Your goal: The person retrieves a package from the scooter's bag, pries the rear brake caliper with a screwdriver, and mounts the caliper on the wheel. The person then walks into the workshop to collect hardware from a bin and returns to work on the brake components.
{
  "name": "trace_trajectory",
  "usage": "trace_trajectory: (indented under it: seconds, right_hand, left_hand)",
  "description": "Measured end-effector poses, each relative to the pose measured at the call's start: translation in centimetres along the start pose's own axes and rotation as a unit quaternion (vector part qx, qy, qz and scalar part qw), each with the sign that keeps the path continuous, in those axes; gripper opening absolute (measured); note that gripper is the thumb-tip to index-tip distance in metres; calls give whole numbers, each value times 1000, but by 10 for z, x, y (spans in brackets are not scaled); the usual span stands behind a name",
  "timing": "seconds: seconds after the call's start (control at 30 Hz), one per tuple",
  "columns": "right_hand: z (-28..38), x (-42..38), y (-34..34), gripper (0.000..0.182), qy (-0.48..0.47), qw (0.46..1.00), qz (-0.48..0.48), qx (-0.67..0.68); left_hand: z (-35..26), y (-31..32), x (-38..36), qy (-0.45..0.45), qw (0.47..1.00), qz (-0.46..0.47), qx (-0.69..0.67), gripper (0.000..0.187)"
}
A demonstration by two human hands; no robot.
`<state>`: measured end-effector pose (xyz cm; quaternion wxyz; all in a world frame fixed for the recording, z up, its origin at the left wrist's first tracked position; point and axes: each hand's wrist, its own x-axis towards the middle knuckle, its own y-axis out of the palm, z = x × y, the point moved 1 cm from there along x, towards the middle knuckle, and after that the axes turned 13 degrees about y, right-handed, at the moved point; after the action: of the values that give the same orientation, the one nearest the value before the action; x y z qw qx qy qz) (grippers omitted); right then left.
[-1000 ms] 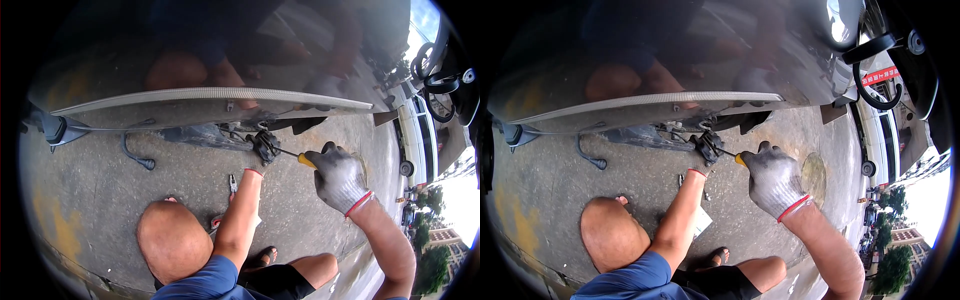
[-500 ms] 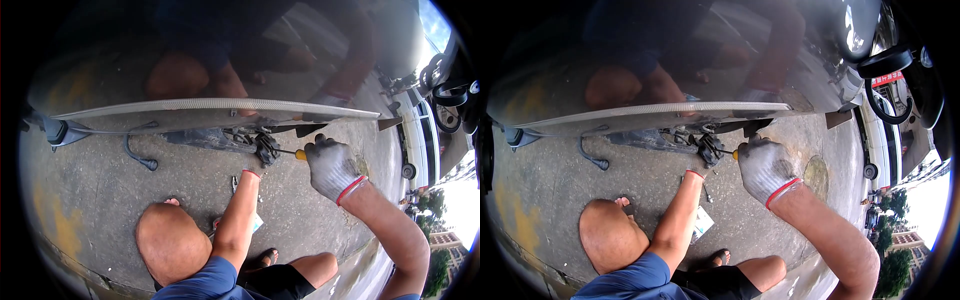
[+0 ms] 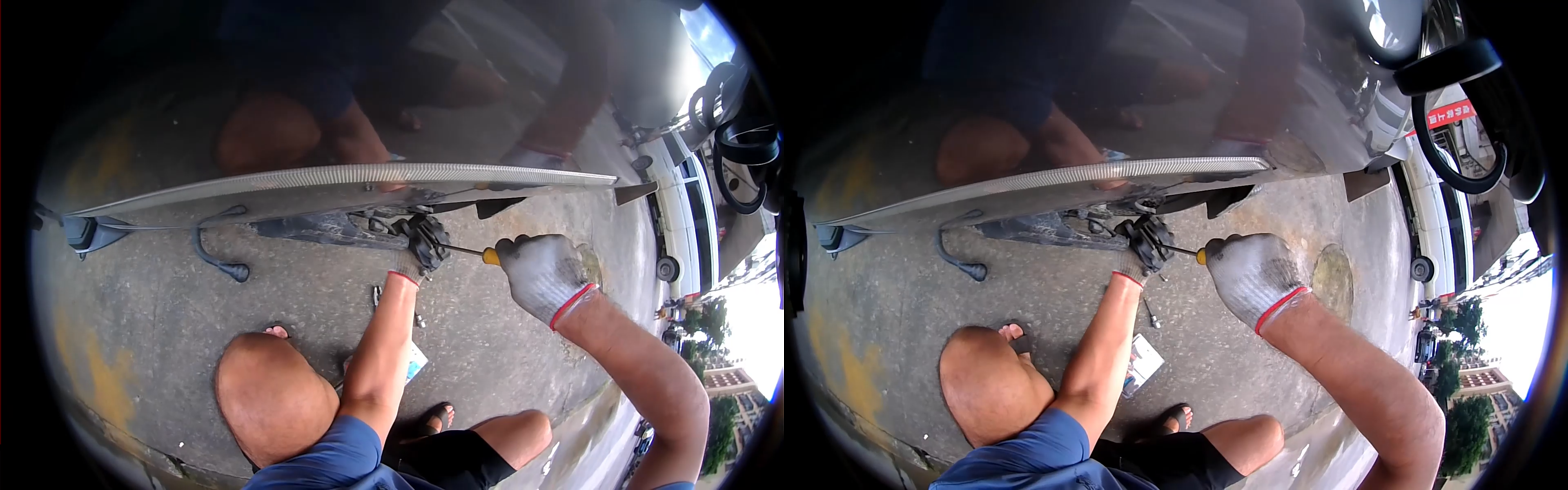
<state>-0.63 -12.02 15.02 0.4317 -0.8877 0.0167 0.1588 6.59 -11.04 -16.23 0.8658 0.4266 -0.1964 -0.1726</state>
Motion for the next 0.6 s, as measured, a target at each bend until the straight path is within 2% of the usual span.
trace_trajectory:
  seconds: [0.13, 0.23, 0.33, 0.43, 0.53, 0.6]
  right_hand:
    - [-6, -1, 4, 17, -19, 1000, -9, 4]
    - [-11, 0, 10, 17, -21, 1000, -16, -1]
    - [-13, 0, 12, 18, -18, 1000, -8, -3]
    - [-15, -1, 17, 18, -17, 1000, -10, -5]
    - [-20, -2, 20, 18, -23, 1000, -18, 9]
    - [-24, -1, 24, 18, -27, 999, -23, 17]
  left_hand:
    - [1, 5, -6, 28, 999, -27, 39, 36]
    - [-1, 1, -3, -10, 999, -21, -42, 38]
    - [-3, -4, -1, 16, 1000, 15, 11, 39]
    - [-6, -10, -1, 23, 998, -28, 50, 39]
    - [-5, -6, -2, 6, 999, -29, 17, 37]
    - [-3, -2, -3, -29, 998, -33, -51, 35]
